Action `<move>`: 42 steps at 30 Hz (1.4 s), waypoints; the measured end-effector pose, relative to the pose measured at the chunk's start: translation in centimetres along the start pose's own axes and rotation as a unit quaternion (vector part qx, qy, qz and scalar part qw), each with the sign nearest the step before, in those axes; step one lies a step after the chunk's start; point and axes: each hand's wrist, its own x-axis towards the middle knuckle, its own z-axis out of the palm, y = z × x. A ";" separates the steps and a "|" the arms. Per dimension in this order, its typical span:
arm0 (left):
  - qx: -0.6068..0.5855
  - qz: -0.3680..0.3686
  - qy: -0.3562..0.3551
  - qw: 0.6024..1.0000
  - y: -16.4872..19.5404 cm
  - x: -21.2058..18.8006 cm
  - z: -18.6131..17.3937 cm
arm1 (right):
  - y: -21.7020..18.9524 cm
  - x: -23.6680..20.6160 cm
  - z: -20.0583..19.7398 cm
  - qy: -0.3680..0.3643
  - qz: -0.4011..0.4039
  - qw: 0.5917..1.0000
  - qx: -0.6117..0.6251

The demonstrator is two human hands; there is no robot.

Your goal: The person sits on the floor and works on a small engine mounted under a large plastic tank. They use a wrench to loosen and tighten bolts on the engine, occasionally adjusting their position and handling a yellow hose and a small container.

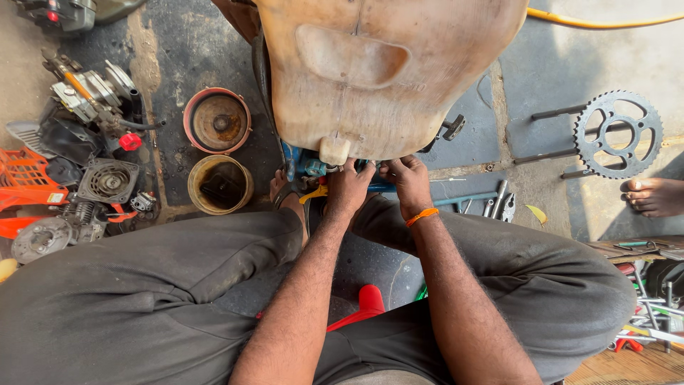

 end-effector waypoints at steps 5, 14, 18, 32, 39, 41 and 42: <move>-0.001 -0.049 -0.027 0.998 -0.3 0.1 0.2 | 0.2 -0.5 -0.2 -0.022 -0.028 0.999 -0.023; -0.004 -0.034 -0.043 0.998 -0.4 0.4 0.0 | 0.1 -0.5 0.1 -0.021 -0.036 0.999 -0.011; -0.002 -0.044 -0.061 0.997 -0.6 0.5 0.0 | 0.2 -0.5 0.2 -0.016 -0.035 0.999 -0.021; -0.025 -0.052 -0.011 0.998 -0.5 0.3 1.1 | -0.1 -0.7 0.7 -0.005 -0.008 0.998 0.055; 0.008 0.080 0.099 0.992 -1.3 0.0 2.2 | 1.1 0.5 1.0 0.021 -0.016 0.998 0.064; 0.022 0.064 0.114 0.991 -1.6 0.2 2.6 | 1.8 1.3 0.8 0.023 -0.043 0.998 0.050; 0.025 0.064 0.124 0.990 -1.7 0.3 2.9 | 1.9 1.9 0.6 0.025 -0.065 0.997 0.043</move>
